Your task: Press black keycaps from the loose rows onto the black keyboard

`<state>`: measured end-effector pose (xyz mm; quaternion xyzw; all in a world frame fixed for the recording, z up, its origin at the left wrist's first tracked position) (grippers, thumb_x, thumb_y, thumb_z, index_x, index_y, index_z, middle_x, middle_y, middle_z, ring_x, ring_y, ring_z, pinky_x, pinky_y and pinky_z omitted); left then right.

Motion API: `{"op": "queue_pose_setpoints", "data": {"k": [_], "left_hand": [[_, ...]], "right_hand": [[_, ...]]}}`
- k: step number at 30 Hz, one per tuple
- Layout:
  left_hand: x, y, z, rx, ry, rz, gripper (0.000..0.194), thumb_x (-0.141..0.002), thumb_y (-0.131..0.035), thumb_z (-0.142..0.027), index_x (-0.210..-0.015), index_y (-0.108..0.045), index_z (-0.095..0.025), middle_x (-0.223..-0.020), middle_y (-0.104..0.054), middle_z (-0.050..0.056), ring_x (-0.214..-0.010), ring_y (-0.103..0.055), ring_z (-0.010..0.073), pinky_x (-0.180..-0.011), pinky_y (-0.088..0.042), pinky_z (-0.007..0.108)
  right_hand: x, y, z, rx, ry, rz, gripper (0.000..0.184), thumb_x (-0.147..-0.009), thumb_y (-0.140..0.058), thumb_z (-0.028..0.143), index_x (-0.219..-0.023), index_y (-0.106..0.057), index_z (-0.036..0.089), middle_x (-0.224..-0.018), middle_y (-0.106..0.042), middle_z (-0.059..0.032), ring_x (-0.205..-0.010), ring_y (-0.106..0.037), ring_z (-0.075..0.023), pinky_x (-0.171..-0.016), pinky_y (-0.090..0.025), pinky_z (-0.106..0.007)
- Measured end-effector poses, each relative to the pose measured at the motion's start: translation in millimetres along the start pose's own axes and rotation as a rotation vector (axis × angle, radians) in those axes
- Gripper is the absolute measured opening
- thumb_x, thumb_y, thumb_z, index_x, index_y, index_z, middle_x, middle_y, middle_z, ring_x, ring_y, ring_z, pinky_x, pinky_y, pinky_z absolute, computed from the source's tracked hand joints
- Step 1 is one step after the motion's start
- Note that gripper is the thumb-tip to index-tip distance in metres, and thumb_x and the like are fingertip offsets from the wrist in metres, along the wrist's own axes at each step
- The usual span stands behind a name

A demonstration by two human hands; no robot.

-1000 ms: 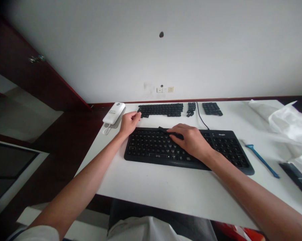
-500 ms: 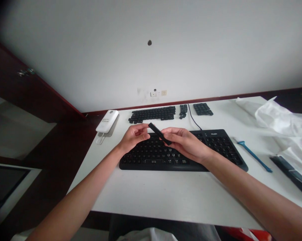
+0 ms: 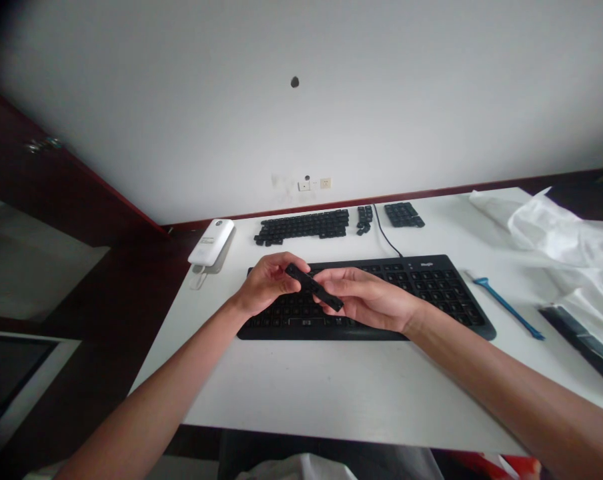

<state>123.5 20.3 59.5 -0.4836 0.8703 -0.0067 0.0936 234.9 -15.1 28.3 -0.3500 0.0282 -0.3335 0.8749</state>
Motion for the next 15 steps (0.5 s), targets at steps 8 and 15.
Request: {"op": "queue_pose_setpoints", "data": {"k": [8,15], "left_hand": [[-1.7,0.9,2.8,0.026,0.020,-0.006,0.037,-0.076,-0.091,-0.044,-0.103,-0.080,-0.020,-0.072,-0.057,-0.002,-0.066,-0.045,0.0093,-0.060,-0.032,0.024],[-0.8,5.3,5.3,0.010,0.036,-0.023,0.037,-0.074,-0.092,-0.044,-0.101,-0.081,-0.020,-0.069,-0.052,-0.003,-0.065,-0.044,0.0092,-0.061,-0.031,0.025]], "right_hand": [[-0.9,0.5,-0.5,0.000,0.017,0.024,0.024,-0.094,-0.078,0.030,-0.111,-0.078,0.013,-0.092,-0.070,-0.0040,-0.077,-0.064,-0.0080,-0.076,-0.055,-0.019],[0.2,1.2,-8.8,-0.063,-0.037,0.050,0.025,-0.094,-0.078,0.031,-0.113,-0.076,0.014,-0.092,-0.075,-0.0067,-0.072,-0.068,-0.0080,-0.071,-0.056,-0.016]]}}
Point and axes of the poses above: each hand's wrist, its own x-axis away from the middle knuckle, its own y-axis out of the back of the hand, z = x × y, the point moved 10 cm from there along -x, towards the middle knuckle
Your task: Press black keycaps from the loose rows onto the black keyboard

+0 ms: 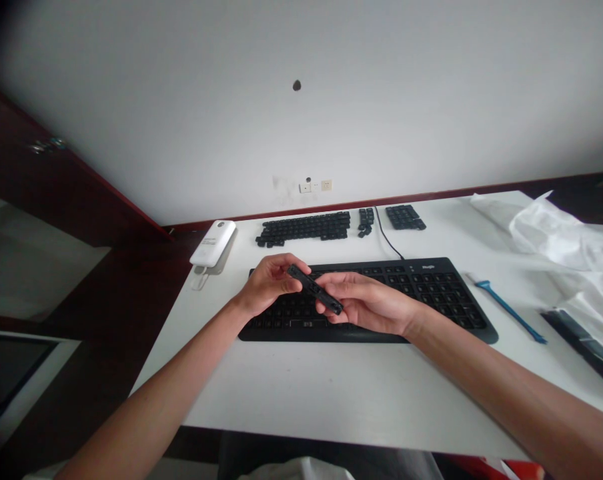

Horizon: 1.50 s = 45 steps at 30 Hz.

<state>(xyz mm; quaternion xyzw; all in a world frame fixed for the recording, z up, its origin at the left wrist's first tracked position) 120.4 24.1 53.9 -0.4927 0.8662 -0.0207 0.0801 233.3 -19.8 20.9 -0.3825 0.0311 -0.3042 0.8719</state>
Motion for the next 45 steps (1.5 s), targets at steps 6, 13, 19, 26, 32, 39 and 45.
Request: {"op": "queue_pose_setpoints", "data": {"k": [6,13,19,26,32,39,45], "left_hand": [[0,3.8,0,-0.002,-0.008,-0.007,0.040,-0.073,-0.092,-0.048,-0.099,-0.081,-0.020,-0.068,-0.052,-0.003,-0.064,-0.045,0.0091,-0.061,-0.031,0.025],[0,4.8,2,-0.009,0.008,-0.031,0.046,-0.069,-0.093,-0.053,-0.098,-0.080,-0.019,-0.069,-0.053,-0.003,-0.064,-0.047,0.0099,-0.060,-0.033,0.025],[1,9.2,-2,-0.038,-0.016,-0.021,0.037,-0.073,-0.092,-0.047,-0.098,-0.082,-0.022,-0.069,-0.051,-0.003,-0.065,-0.042,0.0094,-0.061,-0.030,0.025],[2,12.8,-2,-0.049,-0.007,-0.037,0.041,-0.071,-0.093,-0.050,-0.097,-0.081,-0.022,-0.070,-0.054,-0.003,-0.065,-0.045,0.0099,-0.061,-0.030,0.025],[1,10.2,-6,-0.067,-0.004,-0.022,0.040,-0.070,-0.094,-0.049,-0.096,-0.080,-0.022,-0.068,-0.056,-0.003,-0.063,-0.047,0.0100,-0.060,-0.033,0.025],[1,11.7,-4,-0.086,0.020,-0.029,0.046,-0.066,-0.094,-0.054,-0.094,-0.081,-0.020,-0.068,-0.057,-0.002,-0.063,-0.048,0.0108,-0.058,-0.032,0.026],[0,9.6,-3,-0.071,0.011,0.008,0.043,-0.070,-0.092,-0.053,-0.094,-0.081,-0.019,-0.068,-0.058,-0.002,-0.063,-0.045,0.0094,-0.060,-0.031,0.025]], "right_hand": [[1,-3,-5,-0.032,-0.029,0.029,0.024,-0.095,-0.078,0.031,-0.110,-0.076,0.012,-0.088,-0.077,-0.0095,-0.071,-0.071,-0.0097,-0.068,-0.057,-0.016],[1,-6,-3,-0.056,-0.010,0.070,0.027,-0.094,-0.078,0.029,-0.114,-0.075,0.011,-0.088,-0.077,-0.0100,-0.070,-0.070,-0.0092,-0.067,-0.056,-0.016],[4,-10,0,-0.084,0.008,0.111,0.030,-0.095,-0.077,0.025,-0.123,-0.072,0.015,-0.093,-0.076,-0.0091,-0.078,-0.071,-0.0099,-0.074,-0.057,-0.018],[5,-18,3,-0.088,0.000,0.142,0.037,-0.094,-0.078,0.024,-0.129,-0.070,0.014,-0.095,-0.074,-0.0089,-0.080,-0.070,-0.0100,-0.073,-0.056,-0.018],[5,-14,5,-0.051,0.016,0.115,0.038,-0.093,-0.079,0.026,-0.128,-0.069,0.014,-0.093,-0.073,-0.0072,-0.079,-0.068,-0.0099,-0.074,-0.056,-0.019],[5,-16,0,-0.039,-0.019,0.134,0.035,-0.096,-0.075,0.021,-0.130,-0.068,0.015,-0.098,-0.075,-0.0101,-0.082,-0.071,-0.0112,-0.075,-0.057,-0.021],[6,-18,-3,-0.081,-0.029,0.135,0.035,-0.095,-0.075,0.019,-0.129,-0.067,0.014,-0.097,-0.076,-0.0111,-0.086,-0.073,-0.0130,-0.076,-0.057,-0.021]]}}
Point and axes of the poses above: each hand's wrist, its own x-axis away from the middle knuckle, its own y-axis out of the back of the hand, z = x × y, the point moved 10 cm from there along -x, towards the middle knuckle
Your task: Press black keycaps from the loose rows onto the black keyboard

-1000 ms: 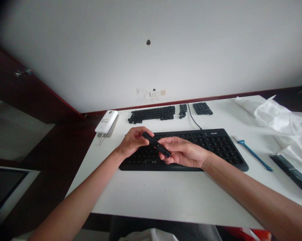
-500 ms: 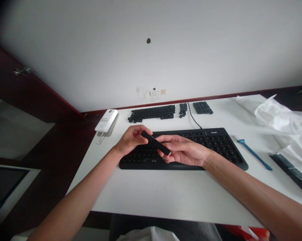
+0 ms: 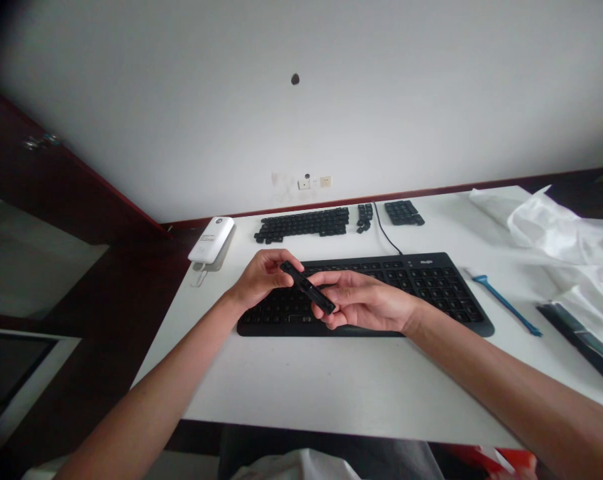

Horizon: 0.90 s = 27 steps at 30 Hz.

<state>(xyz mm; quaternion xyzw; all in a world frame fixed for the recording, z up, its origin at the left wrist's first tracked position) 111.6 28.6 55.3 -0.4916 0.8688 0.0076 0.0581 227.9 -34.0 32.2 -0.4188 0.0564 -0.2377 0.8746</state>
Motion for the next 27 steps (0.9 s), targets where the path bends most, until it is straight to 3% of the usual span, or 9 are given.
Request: {"op": "queue_pose_setpoints", "data": {"k": [6,11,17,19,22,27], "left_hand": [[0,-0.8,0,0.046,-0.011,0.019,0.040,-0.073,-0.092,-0.049,-0.095,-0.080,-0.018,-0.074,-0.063,0.000,-0.067,-0.048,0.0100,-0.063,-0.033,0.024],[1,6.8,2,0.028,-0.017,-0.049,0.039,-0.072,-0.093,-0.047,-0.094,-0.080,-0.018,-0.072,-0.059,-0.002,-0.066,-0.047,0.0096,-0.062,-0.034,0.024],[-1,3.4,-5,0.055,-0.063,-0.054,0.033,-0.074,-0.092,-0.037,-0.095,-0.075,-0.019,-0.085,-0.066,0.000,-0.077,-0.056,0.0108,-0.069,-0.043,0.023],[-1,3.9,-9,0.013,-0.080,-0.063,0.031,-0.077,-0.090,-0.036,-0.096,-0.073,-0.018,-0.091,-0.068,0.001,-0.081,-0.058,0.0115,-0.072,-0.046,0.023],[-2,2.3,-13,-0.086,-0.095,-0.019,0.026,-0.082,-0.085,-0.035,-0.095,-0.072,-0.017,-0.094,-0.070,0.003,-0.082,-0.061,0.0121,-0.074,-0.048,0.024],[-1,4.3,-12,-0.251,-0.045,0.113,0.022,-0.087,-0.080,-0.034,-0.097,-0.074,-0.016,-0.099,-0.073,0.006,-0.087,-0.066,0.0136,-0.081,-0.052,0.026]], "right_hand": [[0,2,1,0.009,0.001,-0.034,0.035,-0.095,-0.074,0.018,-0.129,-0.067,0.013,-0.093,-0.075,-0.0099,-0.083,-0.072,-0.0128,-0.076,-0.057,-0.021],[-2,4,6,0.002,0.032,-0.088,0.038,-0.091,-0.078,0.026,-0.126,-0.069,0.012,-0.083,-0.072,-0.0056,-0.074,-0.066,-0.0110,-0.070,-0.054,-0.020],[0,17,14,0.012,0.077,-0.194,0.038,-0.089,-0.079,0.033,-0.121,-0.070,0.015,-0.081,-0.068,-0.0026,-0.073,-0.061,-0.0111,-0.067,-0.053,-0.021],[1,24,19,0.133,0.070,-0.243,0.037,-0.089,-0.080,0.035,-0.120,-0.071,0.016,-0.085,-0.069,-0.0031,-0.074,-0.062,-0.0108,-0.067,-0.053,-0.021],[2,32,32,0.494,0.084,-0.323,0.038,-0.087,-0.083,0.038,-0.116,-0.073,0.016,-0.093,-0.073,-0.0056,-0.080,-0.066,-0.0129,-0.072,-0.054,-0.023],[6,21,52,1.106,0.226,-0.410,0.032,-0.089,-0.077,0.039,-0.112,-0.076,0.016,-0.091,-0.077,-0.0061,-0.084,-0.071,-0.0190,-0.080,-0.057,-0.032]]}}
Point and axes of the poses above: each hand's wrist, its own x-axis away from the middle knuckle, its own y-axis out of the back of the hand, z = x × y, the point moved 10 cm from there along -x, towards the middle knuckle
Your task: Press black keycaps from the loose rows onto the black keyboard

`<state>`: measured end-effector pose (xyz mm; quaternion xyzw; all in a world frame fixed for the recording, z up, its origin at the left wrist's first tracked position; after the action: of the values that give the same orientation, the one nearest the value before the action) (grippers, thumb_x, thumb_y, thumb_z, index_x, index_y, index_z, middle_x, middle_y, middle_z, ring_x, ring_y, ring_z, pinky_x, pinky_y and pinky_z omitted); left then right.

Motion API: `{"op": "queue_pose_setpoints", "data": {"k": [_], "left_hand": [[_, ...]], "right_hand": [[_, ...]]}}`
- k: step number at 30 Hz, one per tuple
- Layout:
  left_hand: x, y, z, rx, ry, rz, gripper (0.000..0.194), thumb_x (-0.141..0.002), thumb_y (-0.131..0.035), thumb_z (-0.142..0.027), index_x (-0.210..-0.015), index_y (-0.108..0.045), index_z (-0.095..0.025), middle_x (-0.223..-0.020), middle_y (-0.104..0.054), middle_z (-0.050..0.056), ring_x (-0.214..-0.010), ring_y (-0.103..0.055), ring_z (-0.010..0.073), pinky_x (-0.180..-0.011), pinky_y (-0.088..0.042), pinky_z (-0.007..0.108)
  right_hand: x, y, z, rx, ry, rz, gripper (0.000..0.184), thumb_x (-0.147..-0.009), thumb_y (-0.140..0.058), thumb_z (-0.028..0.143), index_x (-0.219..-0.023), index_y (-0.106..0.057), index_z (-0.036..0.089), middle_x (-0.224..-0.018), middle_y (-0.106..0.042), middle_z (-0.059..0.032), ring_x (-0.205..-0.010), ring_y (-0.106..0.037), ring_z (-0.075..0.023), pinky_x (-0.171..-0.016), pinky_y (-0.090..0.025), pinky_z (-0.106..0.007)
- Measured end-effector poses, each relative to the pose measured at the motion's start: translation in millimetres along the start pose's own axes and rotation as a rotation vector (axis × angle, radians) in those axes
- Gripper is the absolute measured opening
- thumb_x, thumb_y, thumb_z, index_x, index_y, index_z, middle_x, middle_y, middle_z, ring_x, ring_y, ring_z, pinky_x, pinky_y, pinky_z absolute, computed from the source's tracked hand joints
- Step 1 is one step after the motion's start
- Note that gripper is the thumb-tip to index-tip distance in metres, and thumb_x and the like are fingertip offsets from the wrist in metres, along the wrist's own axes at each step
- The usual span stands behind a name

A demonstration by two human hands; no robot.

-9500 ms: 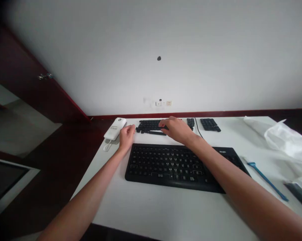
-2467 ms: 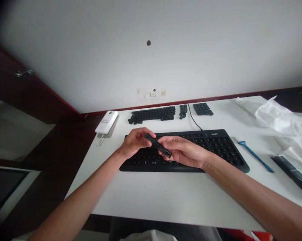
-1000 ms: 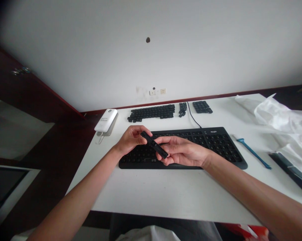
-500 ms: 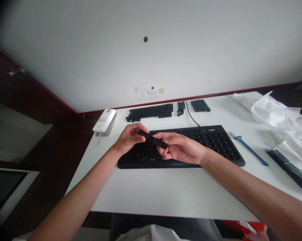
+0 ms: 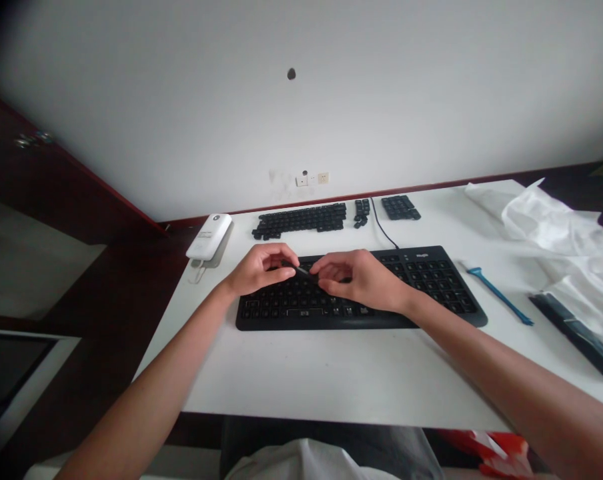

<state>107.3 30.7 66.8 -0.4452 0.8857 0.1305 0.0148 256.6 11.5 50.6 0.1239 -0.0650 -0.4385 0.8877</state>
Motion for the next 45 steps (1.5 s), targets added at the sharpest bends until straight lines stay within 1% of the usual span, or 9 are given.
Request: {"op": "queue_pose_setpoints", "data": {"k": [3,5,9,13,16,21,28,34,45], "left_hand": [[4,0.1,0,-0.103,0.069,0.078,0.024,-0.086,-0.081,-0.036,-0.096,-0.074,-0.016,-0.097,-0.074,0.006,-0.086,-0.068,0.0148,-0.081,-0.053,0.028],[9,-0.5,-7,-0.235,0.090,0.083,0.022,-0.087,-0.078,-0.036,-0.097,-0.075,-0.017,-0.095,-0.075,0.006,-0.082,-0.067,0.0150,-0.077,-0.052,0.029],[27,-12.0,-29,-0.554,0.056,0.025,0.012,-0.088,-0.075,-0.024,-0.100,-0.077,-0.021,-0.098,-0.077,0.004,-0.086,-0.067,0.0174,-0.078,-0.051,0.031],[52,-29.2,-34,-0.687,0.009,-0.058,0.013,-0.090,-0.076,-0.019,-0.102,-0.077,-0.023,-0.099,-0.078,0.002,-0.096,-0.068,0.0204,-0.092,-0.052,0.036],[68,-35.2,-31,-0.724,-0.039,-0.140,0.012,-0.092,-0.076,-0.020,-0.103,-0.079,-0.023,-0.099,-0.080,0.002,-0.101,-0.066,0.0214,-0.096,-0.053,0.039],[80,-40.6,-30,-0.755,-0.112,-0.251,0.011,-0.094,-0.075,-0.024,-0.103,-0.081,-0.023,-0.100,-0.081,0.004,-0.099,-0.062,0.0217,-0.089,-0.056,0.038],[88,-46.7,-27,-0.762,-0.175,-0.299,0.015,-0.092,-0.077,-0.020,-0.106,-0.081,-0.023,-0.103,-0.079,0.004,-0.098,-0.061,0.0196,-0.087,-0.057,0.036],[91,-46.2,-27,-0.793,-0.209,-0.340,0.013,-0.091,-0.077,-0.019,-0.103,-0.080,-0.023,-0.098,-0.075,0.003,-0.095,-0.062,0.0167,-0.084,-0.057,0.033],[95,-52.7,-29,-0.870,-0.198,-0.370,0.017,-0.093,-0.074,-0.016,-0.108,-0.078,-0.022,-0.099,-0.072,0.004,-0.095,-0.062,0.0168,-0.085,-0.059,0.033]], "right_hand": [[4,-6,12,0.226,0.095,-0.005,0.029,-0.090,-0.075,0.034,-0.113,-0.077,0.018,-0.087,-0.077,-0.0045,-0.076,-0.071,-0.0184,-0.075,-0.058,-0.032],[6,-8,20,0.332,0.150,-0.005,0.029,-0.088,-0.075,0.031,-0.114,-0.078,0.018,-0.086,-0.076,-0.0043,-0.074,-0.069,-0.0180,-0.070,-0.057,-0.030],[10,-10,32,0.435,0.239,0.014,0.028,-0.087,-0.075,0.028,-0.113,-0.078,0.020,-0.091,-0.076,-0.0061,-0.076,-0.068,-0.0192,-0.068,-0.055,-0.030],[17,-27,38,0.448,0.307,0.148,0.025,-0.090,-0.070,0.023,-0.113,-0.079,0.023,-0.103,-0.076,-0.0082,-0.085,-0.069,-0.0214,-0.072,-0.054,-0.032],[21,-38,37,0.468,0.297,0.221,0.025,-0.093,-0.067,0.021,-0.116,-0.078,0.023,-0.105,-0.075,-0.0080,-0.086,-0.070,-0.0215,-0.072,-0.053,-0.032],[20,-44,30,0.515,0.275,0.283,0.022,-0.095,-0.066,0.018,-0.114,-0.077,0.022,-0.106,-0.074,-0.0082,-0.091,-0.070,-0.0221,-0.078,-0.052,-0.033],[20,-46,25,0.575,0.247,0.331,0.021,-0.096,-0.065,0.018,-0.114,-0.076,0.021,-0.106,-0.072,-0.0077,-0.090,-0.068,-0.0206,-0.078,-0.050,-0.032],[19,-47,25,0.607,0.209,0.323,0.023,-0.096,-0.064,0.014,-0.115,-0.075,0.021,-0.106,-0.071,-0.0062,-0.090,-0.068,-0.0190,-0.078,-0.051,-0.031],[23,-48,20,0.649,0.192,0.310,0.022,-0.098,-0.064,0.014,-0.117,-0.074,0.021,-0.107,-0.070,-0.0063,-0.092,-0.069,-0.0198,-0.080,-0.052,-0.032]]}}
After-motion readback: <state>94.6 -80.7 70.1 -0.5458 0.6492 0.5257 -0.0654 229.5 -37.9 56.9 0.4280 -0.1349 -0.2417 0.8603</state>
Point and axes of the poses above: each hand's wrist, its own x-axis away from the middle knuckle, its own y-axis out of the back of the hand, z = x × y, the point moved 10 cm from there along -x, towards the middle knuckle
